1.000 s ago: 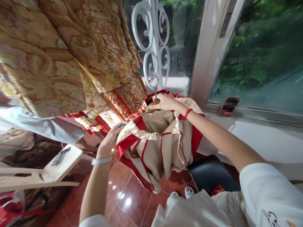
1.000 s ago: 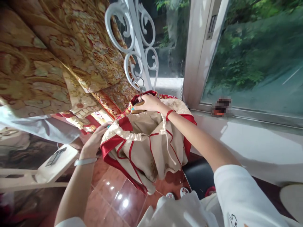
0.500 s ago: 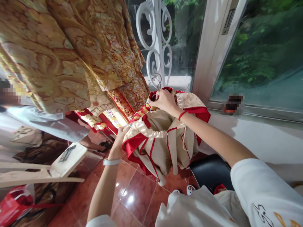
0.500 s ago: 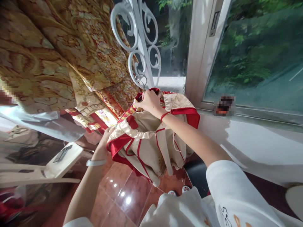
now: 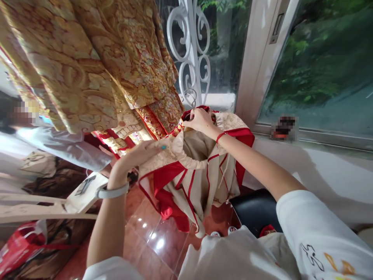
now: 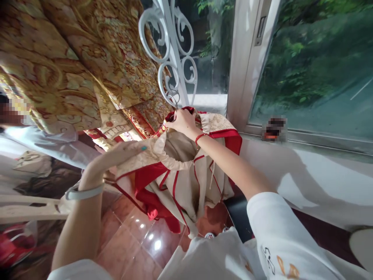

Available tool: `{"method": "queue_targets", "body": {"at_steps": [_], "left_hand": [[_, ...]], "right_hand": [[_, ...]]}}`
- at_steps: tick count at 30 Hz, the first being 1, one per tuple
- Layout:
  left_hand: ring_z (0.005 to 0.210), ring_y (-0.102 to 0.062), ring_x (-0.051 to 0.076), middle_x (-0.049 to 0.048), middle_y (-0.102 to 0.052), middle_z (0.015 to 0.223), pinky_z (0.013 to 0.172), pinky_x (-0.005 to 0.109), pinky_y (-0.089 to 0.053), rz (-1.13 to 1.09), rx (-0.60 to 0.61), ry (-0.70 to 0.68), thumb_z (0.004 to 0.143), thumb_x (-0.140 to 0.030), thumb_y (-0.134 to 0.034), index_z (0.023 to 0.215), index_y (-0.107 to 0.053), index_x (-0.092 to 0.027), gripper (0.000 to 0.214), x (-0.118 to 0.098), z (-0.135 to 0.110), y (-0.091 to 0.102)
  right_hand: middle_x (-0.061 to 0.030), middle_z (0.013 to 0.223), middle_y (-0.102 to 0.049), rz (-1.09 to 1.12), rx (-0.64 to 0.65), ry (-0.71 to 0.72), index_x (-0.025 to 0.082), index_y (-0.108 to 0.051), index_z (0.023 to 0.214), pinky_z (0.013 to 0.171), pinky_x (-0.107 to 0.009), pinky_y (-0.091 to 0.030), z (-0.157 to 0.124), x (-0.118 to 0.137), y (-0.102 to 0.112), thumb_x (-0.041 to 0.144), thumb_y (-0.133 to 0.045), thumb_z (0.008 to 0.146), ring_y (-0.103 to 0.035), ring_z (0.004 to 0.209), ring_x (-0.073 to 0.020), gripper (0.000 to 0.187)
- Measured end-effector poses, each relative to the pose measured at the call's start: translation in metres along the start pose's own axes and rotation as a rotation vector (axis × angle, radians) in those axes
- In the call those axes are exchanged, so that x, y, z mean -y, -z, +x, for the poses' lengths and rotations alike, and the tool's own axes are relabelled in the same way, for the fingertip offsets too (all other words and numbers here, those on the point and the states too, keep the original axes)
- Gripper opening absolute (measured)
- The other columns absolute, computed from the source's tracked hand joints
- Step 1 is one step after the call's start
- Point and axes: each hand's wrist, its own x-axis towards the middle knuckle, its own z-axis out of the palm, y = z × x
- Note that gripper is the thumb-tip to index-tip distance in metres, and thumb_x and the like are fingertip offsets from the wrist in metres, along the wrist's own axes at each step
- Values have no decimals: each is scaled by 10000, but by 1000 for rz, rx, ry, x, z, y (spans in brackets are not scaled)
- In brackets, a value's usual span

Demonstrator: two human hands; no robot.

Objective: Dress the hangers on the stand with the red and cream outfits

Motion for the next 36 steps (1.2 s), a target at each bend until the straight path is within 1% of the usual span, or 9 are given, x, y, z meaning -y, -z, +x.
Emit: {"method": "queue_targets", "body": {"at_steps": [3, 6, 8, 11, 16, 21, 26, 32, 36], "left_hand": [[684, -665, 225, 49, -704, 778, 569, 299, -533, 364, 92, 13, 771, -497, -730, 1117, -693, -181, 470, 3, -28, -14], [1096, -642, 329, 140, -668, 1172, 931, 491, -538, 638, -88, -224, 839, -376, -692, 1382, -557, -244, 575, -18, -46, -38], [1277, -540, 336, 125, -609, 1328, 1121, 578, -390, 762, -72, -469, 876, -238, -631, 1344, -595, -294, 474, -31, -45, -56], [1311, -519, 283, 78, -649, 1288, 1204, 550, -303, 881, 122, -709, 873, -76, -530, 1184, -692, -282, 407, -34, -26, -79], [1000, -641, 249, 51, -721, 889, 1089, 493, -402, 907, 191, -734, 890, -88, -501, 859, -727, -245, 276, -23, 10, -83], [774, -609, 217, 48, -691, 783, 830, 408, -429, 619, -202, -614, 947, -224, -514, 838, -719, -230, 232, -34, 19, -66], [708, -566, 212, 32, -629, 700, 738, 369, -400, 432, -494, -564, 930, -238, -545, 773, -716, -232, 232, -40, 15, -72], [692, -553, 184, 2, -634, 695, 801, 391, -388, 319, -501, -531, 856, -258, -652, 717, -717, -244, 154, -28, 22, -52], [652, -496, 135, -27, -562, 658, 647, 327, -363, -9, -687, -458, 785, -275, -698, 701, -690, -203, 110, -21, 29, -27]], "right_hand": [[-94, 836, -680, 5, -11, 22, 164, -618, 720, 934, -452, -374, 1, -1, -3, 420, -682, 731, -597, 948, -295, 264], [-107, 849, -681, 1, -11, 38, 163, -621, 728, 938, -463, -377, 2, -4, -5, 450, -676, 739, -594, 965, -308, 293], [-109, 849, -681, 0, -3, 47, 162, -624, 739, 940, -468, -378, 3, -6, -5, 455, -677, 744, -596, 966, -312, 298], [-114, 871, -684, -7, 5, 54, 164, -624, 756, 961, -475, -369, 5, -9, -3, 460, -675, 758, -592, 996, -321, 300], [-115, 901, -691, -26, -6, 63, 172, -608, 755, 992, -496, -353, 4, -10, 0, 462, -669, 769, -580, 1021, -317, 297], [-100, 875, -688, 5, -15, 41, 185, -582, 725, 1007, -497, -340, 5, -10, -4, 467, -656, 777, -561, 1026, -303, 295], [-84, 862, -673, 60, -37, -17, 192, -584, 709, 962, -457, -366, 1, -4, -6, 465, -669, 767, -560, 1018, -294, 291], [-72, 880, -674, 73, -5, 1, 197, -584, 723, 916, -414, -365, -1, 1, -4, 474, -669, 769, -565, 977, -272, 293], [-60, 855, -668, 66, 8, -51, 194, -570, 705, 917, -409, -353, -3, 4, -1, 445, -660, 777, -568, 933, -257, 276]]}}
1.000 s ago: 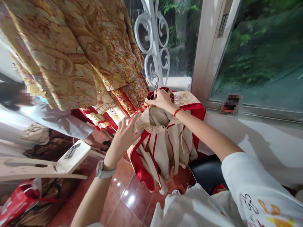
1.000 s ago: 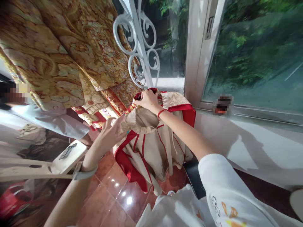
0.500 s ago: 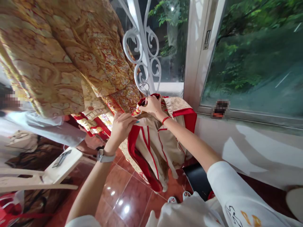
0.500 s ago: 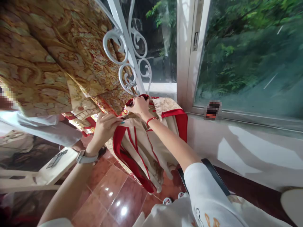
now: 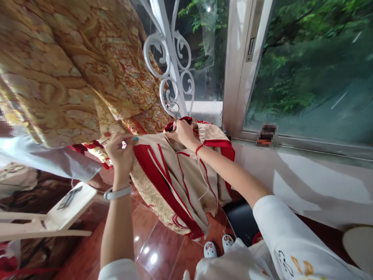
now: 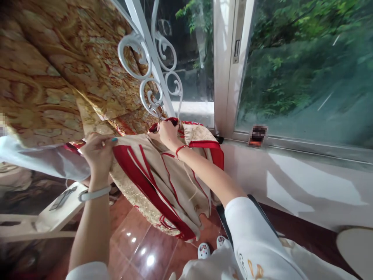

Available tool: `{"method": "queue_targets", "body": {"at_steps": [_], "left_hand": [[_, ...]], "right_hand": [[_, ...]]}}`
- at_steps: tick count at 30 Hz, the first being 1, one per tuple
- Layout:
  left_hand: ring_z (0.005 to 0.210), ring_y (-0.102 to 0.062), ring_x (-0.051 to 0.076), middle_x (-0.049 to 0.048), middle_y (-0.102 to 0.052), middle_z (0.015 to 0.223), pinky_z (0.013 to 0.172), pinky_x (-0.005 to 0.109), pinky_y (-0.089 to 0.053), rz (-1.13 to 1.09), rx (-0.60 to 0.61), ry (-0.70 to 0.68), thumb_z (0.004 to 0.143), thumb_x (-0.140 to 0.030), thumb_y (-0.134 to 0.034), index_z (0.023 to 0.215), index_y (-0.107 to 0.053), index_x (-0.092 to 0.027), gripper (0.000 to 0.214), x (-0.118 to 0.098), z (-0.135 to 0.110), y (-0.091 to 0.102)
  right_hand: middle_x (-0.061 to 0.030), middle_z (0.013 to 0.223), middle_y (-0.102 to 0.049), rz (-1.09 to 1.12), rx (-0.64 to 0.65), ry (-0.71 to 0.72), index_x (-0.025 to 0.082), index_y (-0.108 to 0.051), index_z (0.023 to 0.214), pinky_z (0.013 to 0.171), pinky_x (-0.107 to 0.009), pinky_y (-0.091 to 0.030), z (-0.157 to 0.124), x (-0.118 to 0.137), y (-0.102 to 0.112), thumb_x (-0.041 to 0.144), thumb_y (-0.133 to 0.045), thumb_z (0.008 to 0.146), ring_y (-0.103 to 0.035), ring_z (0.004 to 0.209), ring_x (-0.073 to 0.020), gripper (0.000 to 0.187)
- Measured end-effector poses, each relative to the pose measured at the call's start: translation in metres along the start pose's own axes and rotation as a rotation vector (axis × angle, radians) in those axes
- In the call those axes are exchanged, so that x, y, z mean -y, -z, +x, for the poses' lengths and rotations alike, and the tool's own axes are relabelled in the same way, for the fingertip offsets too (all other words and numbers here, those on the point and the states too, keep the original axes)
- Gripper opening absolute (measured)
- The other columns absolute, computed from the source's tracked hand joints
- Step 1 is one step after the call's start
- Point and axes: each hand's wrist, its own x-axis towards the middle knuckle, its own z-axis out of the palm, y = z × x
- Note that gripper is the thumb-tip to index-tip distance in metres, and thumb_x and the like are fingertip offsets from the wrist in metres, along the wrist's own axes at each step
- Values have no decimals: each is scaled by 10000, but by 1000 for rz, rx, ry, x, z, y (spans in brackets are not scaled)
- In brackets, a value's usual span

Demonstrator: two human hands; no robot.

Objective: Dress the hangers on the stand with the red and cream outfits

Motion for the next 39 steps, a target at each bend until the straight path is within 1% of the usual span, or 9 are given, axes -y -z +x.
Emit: {"method": "queue_targets", "body": {"at_steps": [4, 8, 14, 19, 21, 24, 29, 33, 39], "left_hand": [[666, -497, 117, -32, -551, 660, 622, 320, -356, -105, -41, 68, 759, -296, -731, 696, -690, -198, 124, -27, 17, 18], [640, -480, 111, -38, -557, 640, 593, 304, -339, -111, -11, -76, 751, -242, -772, 716, -731, -244, 54, -56, 33, 25], [733, -547, 173, 23, -636, 795, 710, 334, -442, 59, 566, -195, 853, -283, -692, 768, -751, -229, 117, -37, 0, -9], [1110, -559, 267, 120, -596, 1193, 937, 408, -484, 263, 382, 42, 852, -385, -680, 1135, -644, -193, 344, -4, -38, -26], [1061, -598, 245, 110, -609, 1201, 887, 372, -512, 208, 485, 128, 889, -406, -619, 1263, -568, -203, 429, 5, -47, -17], [1007, -627, 250, 102, -643, 1172, 872, 372, -516, 273, 570, 183, 926, -389, -540, 1321, -539, -213, 432, 10, -62, -2], [1088, -603, 312, 142, -650, 1163, 952, 440, -476, 530, 416, 115, 968, -359, -467, 1345, -541, -180, 424, -1, -83, -9], [1127, -593, 343, 174, -640, 1231, 936, 459, -469, 672, 421, 114, 989, -366, -437, 1397, -502, -149, 466, -3, -81, -25], [1117, -601, 327, 177, -671, 1228, 911, 430, -454, 734, 378, 85, 1005, -314, -382, 1347, -554, -147, 418, 13, -78, -31]], "right_hand": [[-44, 765, -650, 94, 57, 24, 197, -568, 670, 803, -354, -381, -2, 4, 6, 470, -639, 781, -577, 811, -228, 304], [-34, 709, -636, 126, 101, -4, 196, -590, 681, 698, -320, -368, 0, 6, 10, 498, -604, 803, -560, 708, -202, 325], [-41, 744, -650, 38, 55, 42, 188, -594, 695, 774, -340, -388, -4, 1, 3, 491, -616, 822, -586, 802, -220, 329], [-97, 900, -666, 13, -14, 136, 172, -590, 760, 918, -417, -397, 8, -14, -2, 476, -660, 843, -562, 1045, -289, 323], [-89, 951, -654, 137, -19, 192, 175, -599, 846, 931, -402, -417, 5, -26, -1, 439, -694, 830, -564, 1027, -260, 281], [-76, 1051, -619, 400, -206, 241, 205, -569, 1037, 929, -358, -449, -30, -49, 1, 334, -661, 853, -562, 1001, -211, 242], [-64, 991, -584, 438, -444, 240, 227, -532, 1094, 864, -382, -486, -96, -62, 4, 273, -577, 902, -557, 929, -216, 203], [-84, 1121, -596, 361, -373, 424, 248, -530, 1265, 950, -408, -491, -45, -34, 19, 257, -568, 939, -567, 1038, -228, 328], [-72, 1085, -625, 290, -236, 537, 203, -661, 1084, 941, -362, -509, 41, -18, 24, 132, -516, 945, -609, 1014, -202, 213]]}}
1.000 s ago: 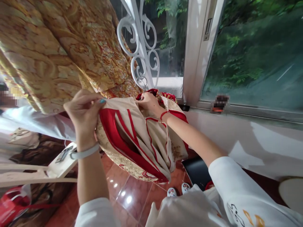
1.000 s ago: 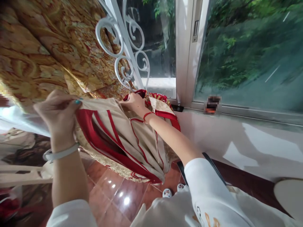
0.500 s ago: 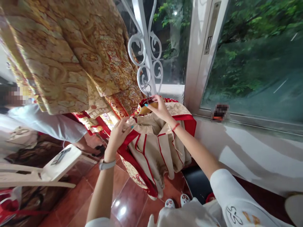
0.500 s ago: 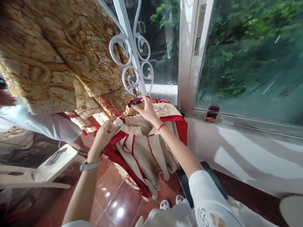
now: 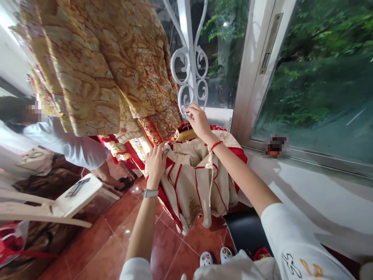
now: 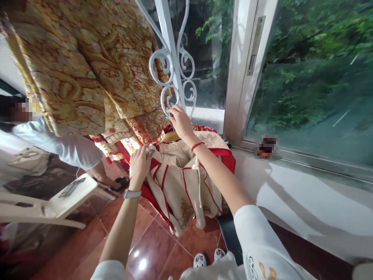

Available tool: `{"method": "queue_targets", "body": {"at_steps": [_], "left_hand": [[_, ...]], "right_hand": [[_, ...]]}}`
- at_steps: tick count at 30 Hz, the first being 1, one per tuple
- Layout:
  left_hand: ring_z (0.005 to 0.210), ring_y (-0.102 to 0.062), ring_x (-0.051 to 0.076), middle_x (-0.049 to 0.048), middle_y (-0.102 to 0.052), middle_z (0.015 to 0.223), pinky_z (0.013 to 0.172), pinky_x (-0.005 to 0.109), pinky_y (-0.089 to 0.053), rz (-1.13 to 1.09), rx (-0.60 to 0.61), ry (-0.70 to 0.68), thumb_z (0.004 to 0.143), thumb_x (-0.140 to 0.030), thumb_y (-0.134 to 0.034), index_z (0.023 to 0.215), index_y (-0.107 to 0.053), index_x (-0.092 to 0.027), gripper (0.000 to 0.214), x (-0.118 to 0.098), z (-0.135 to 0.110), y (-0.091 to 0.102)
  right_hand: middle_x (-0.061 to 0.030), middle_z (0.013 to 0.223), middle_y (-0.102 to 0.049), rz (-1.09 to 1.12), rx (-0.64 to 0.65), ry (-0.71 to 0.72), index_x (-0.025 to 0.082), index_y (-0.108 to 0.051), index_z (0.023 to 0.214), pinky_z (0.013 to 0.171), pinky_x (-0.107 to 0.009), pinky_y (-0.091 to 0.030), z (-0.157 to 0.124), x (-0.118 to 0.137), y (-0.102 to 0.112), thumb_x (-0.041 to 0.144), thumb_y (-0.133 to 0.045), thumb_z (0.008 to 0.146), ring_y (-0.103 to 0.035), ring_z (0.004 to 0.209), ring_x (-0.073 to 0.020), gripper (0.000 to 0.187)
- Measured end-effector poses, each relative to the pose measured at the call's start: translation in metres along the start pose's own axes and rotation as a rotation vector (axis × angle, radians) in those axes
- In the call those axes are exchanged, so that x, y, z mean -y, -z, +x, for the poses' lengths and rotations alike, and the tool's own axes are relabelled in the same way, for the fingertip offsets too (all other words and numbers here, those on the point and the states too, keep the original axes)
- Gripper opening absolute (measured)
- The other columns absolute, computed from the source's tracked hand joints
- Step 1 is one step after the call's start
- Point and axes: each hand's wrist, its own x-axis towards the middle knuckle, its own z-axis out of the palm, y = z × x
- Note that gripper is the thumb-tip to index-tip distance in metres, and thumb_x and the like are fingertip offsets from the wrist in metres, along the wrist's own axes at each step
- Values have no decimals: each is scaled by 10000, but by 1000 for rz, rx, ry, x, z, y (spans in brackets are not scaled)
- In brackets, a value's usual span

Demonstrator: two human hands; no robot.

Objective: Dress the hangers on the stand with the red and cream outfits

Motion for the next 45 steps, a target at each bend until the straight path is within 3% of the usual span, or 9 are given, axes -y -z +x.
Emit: {"method": "queue_targets", "body": {"at_steps": [7, 10, 13, 17, 21, 24, 29, 38, 45], "left_hand": [[1036, -646, 289, 145, -721, 1071, 869, 375, -469, -81, -16, 25, 975, -279, -427, 1189, -649, -165, 329, 6, 19, 1], [1043, -642, 289, 135, -717, 1068, 903, 389, -470, -140, -14, 39, 959, -273, -465, 1192, -645, -173, 311, 6, 27, 6], [1177, -575, 302, 163, -647, 1228, 1000, 441, -429, -195, -196, 56, 957, -278, -481, 1250, -606, -172, 336, -3, 6, -2], [1098, -587, 263, 135, -626, 1111, 978, 441, -457, -433, -453, 95, 932, -260, -474, 1159, -592, -179, 268, -45, -73, -50], [1009, -635, 247, 123, -635, 1090, 891, 411, -523, -725, -221, 373, 858, -253, -563, 1173, -547, -176, 325, -93, -140, -110], [1043, -652, 274, 153, -646, 1138, 905, 419, -531, -809, -22, 496, 830, -282, -604, 1223, -514, -172, 418, -109, -150, -127], [804, -681, 239, 103, -703, 907, 752, 352, -534, -796, 188, 516, 887, -255, -525, 1044, -594, -203, 179, -108, -143, -110], [739, -635, 171, 61, -694, 874, 686, 262, -488, -925, 187, 468, 948, -262, -446, 1036, -623, -183, 213, -120, -161, -86], [777, -647, 176, 66, -715, 887, 703, 252, -487, -886, 224, 494, 932, -194, -447, 1114, -654, -173, 276, -125, -165, -80]], "right_hand": [[-57, 1023, -613, -46, -137, 23, 223, -648, 1065, 970, -417, -499, 13, -27, 9, 131, -573, 914, -585, 1034, -220, 192], [-63, 1048, -569, -95, -224, -21, 237, -603, 1100, 957, -445, -499, -2, -21, 20, 214, -609, 913, -574, 1027, -231, 188], [-31, 913, -572, -11, -152, -140, 233, -572, 1099, 835, -362, -520, -65, 1, 20, 229, -585, 925, -592, 857, -192, 175], [30, 693, -590, 79, 337, -472, 222, -589, 1119, 671, -294, -499, -181, 22, -11, 174, -568, 902, -602, 641, -169, 223], [-87, 893, -705, -59, 302, -643, 186, -637, 1003, 802, -352, -506, -240, 20, -46, 177, -610, 870, -678, 852, -243, 136], [-94, 835, -700, 55, 202, -654, 223, -633, 879, 757, -374, -502, -248, 21, -48, 221, -553, 907, -663, 785, -264, 84], [-85, 902, -718, 243, 142, -604, 287, -661, 895, 789, -411, -518, -259, 30, -25, 301, -512, 942, -669, 864, -289, 157], [-80, 969, -696, 116, -13, -652, 259, -618, 944, 821, -384, -518, -274, 51, -28, 294, -510, 940, -657, 912, -259, 113], [-44, 742, -658, -6, 301, -736, 216, -582, 771, 623, -292, -383, -251, 51, -14, 184, -558, 898, -598, 671, -189, 133]]}}
